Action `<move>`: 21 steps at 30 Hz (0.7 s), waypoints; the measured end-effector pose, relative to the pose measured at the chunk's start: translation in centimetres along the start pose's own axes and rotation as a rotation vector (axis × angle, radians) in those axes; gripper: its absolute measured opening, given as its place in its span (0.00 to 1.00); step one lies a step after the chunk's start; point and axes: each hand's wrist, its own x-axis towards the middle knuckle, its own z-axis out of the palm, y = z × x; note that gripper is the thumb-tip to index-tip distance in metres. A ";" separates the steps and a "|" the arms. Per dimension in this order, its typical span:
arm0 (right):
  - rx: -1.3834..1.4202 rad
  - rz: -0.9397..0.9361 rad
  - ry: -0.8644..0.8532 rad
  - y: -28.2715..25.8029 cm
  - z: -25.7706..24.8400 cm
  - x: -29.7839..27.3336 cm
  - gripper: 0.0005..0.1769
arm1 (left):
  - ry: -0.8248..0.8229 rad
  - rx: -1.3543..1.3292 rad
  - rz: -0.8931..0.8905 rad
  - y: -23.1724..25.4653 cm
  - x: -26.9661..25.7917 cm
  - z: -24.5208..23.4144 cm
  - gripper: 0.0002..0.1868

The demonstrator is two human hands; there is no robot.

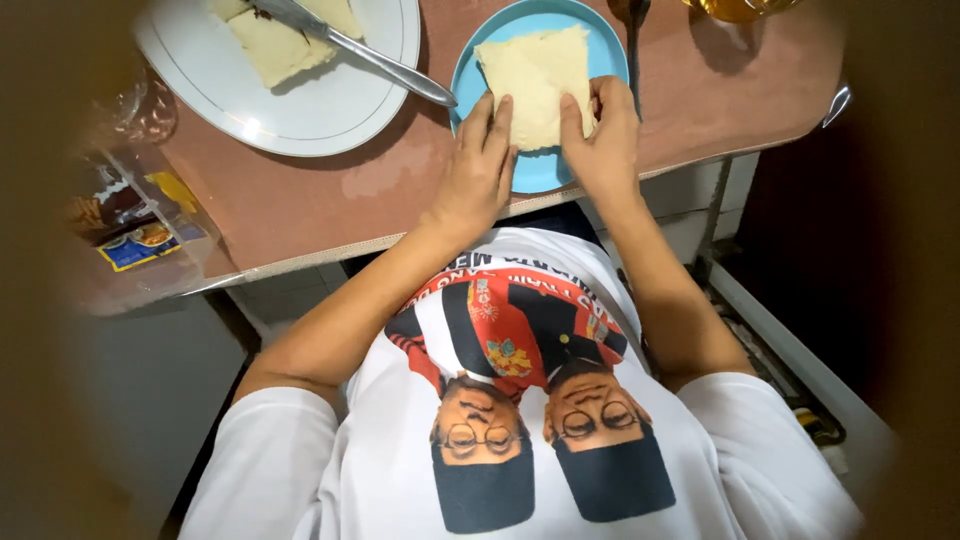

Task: Spreading margarine and chocolate sprinkles on bread, folding it, and cutting it into bite-sized squares.

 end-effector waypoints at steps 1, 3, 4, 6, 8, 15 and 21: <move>-0.001 0.001 0.000 -0.3 -0.1 -0.1 0.17 | -0.001 -0.001 0.000 0.2 0.1 0.0 0.30; -0.126 0.029 -0.012 -1.0 -0.2 -0.2 0.15 | -0.042 0.022 -0.002 0.5 0.3 -0.2 0.30; -0.125 0.025 -0.013 -1.4 -0.3 -0.3 0.15 | -0.038 0.023 -0.003 0.7 0.2 -0.3 0.30; -0.333 -0.129 -0.007 -2.5 -0.3 -0.5 0.17 | -0.046 0.077 0.007 1.0 0.2 -0.7 0.32; -0.413 -0.129 0.008 -5.2 -0.8 -0.2 0.19 | -0.096 0.140 0.012 1.3 -0.3 -1.5 0.32; -0.188 -0.265 -0.083 -11.6 1.6 2.6 0.15 | 0.034 0.391 0.195 1.0 -2.3 -7.1 0.30; -0.234 -0.618 -0.237 -16.6 7.6 6.1 0.19 | 0.249 0.453 0.097 -2.0 -3.3 -12.2 0.27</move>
